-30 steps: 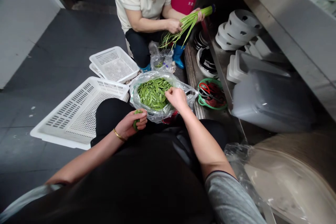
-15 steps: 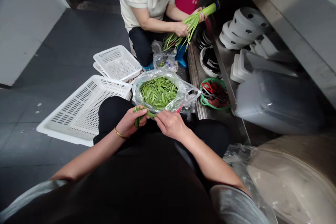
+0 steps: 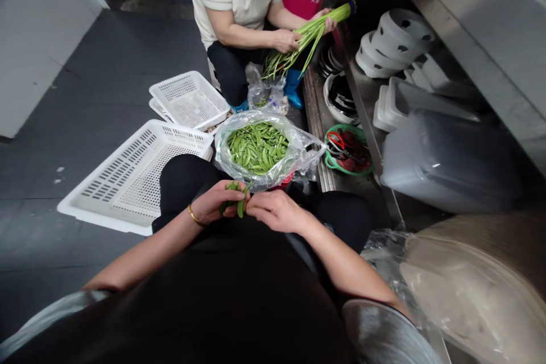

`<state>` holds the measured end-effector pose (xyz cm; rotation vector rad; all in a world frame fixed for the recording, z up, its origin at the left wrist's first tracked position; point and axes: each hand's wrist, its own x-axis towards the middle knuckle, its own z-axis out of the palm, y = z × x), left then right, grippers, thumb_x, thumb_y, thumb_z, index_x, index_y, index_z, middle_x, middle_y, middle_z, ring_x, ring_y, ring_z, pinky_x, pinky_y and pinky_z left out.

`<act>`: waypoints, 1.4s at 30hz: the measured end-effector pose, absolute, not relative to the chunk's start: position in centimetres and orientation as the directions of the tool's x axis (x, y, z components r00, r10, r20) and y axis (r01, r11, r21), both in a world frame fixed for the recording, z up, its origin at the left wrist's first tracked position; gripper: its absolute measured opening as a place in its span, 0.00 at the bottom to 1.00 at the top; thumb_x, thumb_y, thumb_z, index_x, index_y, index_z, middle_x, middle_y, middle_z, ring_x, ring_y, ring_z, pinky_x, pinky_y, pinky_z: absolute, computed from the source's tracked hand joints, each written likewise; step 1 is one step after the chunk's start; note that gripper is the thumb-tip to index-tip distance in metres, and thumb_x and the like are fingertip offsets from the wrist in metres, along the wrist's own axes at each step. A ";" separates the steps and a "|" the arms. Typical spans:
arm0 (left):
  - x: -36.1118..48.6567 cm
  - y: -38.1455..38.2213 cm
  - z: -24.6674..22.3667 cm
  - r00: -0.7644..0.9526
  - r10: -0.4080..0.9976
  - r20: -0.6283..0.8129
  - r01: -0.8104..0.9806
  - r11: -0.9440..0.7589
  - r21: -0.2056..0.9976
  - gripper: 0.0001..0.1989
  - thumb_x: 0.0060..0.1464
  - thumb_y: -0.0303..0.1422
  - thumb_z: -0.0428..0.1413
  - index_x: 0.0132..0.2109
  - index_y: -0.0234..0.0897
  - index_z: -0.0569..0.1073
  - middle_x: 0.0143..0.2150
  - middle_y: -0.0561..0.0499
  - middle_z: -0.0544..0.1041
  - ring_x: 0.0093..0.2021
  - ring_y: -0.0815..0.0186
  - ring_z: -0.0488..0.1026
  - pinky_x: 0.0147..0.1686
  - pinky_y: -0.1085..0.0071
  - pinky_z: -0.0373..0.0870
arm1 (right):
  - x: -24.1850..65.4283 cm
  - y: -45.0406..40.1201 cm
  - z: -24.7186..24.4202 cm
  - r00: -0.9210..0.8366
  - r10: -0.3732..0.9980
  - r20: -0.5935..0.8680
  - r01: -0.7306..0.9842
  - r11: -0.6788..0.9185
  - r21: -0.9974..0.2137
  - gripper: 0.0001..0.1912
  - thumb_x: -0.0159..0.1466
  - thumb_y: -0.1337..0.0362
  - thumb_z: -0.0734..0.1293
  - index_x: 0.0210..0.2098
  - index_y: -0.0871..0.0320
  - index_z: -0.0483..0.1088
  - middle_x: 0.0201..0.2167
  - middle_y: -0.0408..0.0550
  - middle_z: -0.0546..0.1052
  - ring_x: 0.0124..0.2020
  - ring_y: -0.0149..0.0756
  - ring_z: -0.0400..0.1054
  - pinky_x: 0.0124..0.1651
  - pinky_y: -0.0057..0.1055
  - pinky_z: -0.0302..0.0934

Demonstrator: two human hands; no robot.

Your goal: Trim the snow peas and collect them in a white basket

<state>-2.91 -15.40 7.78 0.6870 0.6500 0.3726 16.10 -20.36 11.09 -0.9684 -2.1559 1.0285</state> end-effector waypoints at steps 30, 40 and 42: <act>-3.4 -15.1 8.2 0.230 0.962 -0.146 -0.248 0.203 0.947 0.09 0.49 0.35 0.59 0.31 0.34 0.69 0.26 0.49 0.77 0.20 0.69 0.70 0.19 0.75 0.64 | 19.2 -20.6 10.2 -0.300 0.953 0.036 0.453 0.175 -0.874 0.15 0.68 0.59 0.57 0.32 0.59 0.71 0.25 0.44 0.72 0.25 0.29 0.66 0.33 0.26 0.59; -4.4 -13.6 7.1 0.480 0.781 -0.400 -0.415 0.604 0.680 0.15 0.40 0.26 0.62 0.38 0.31 0.71 0.27 0.49 0.76 0.24 0.68 0.72 0.22 0.74 0.69 | 18.9 -14.7 9.3 -0.231 0.945 -0.232 0.937 0.152 -0.313 0.09 0.64 0.61 0.62 0.37 0.58 0.72 0.34 0.48 0.76 0.33 0.36 0.70 0.33 0.26 0.55; -4.3 -13.7 7.2 0.511 0.774 -0.373 -0.431 0.606 0.669 0.12 0.41 0.27 0.63 0.33 0.32 0.69 0.24 0.53 0.73 0.21 0.72 0.68 0.20 0.76 0.66 | 16.3 -12.7 7.5 -0.237 0.941 -0.240 0.966 0.202 -0.162 0.10 0.65 0.62 0.61 0.40 0.59 0.71 0.40 0.52 0.75 0.37 0.39 0.70 0.34 0.28 0.57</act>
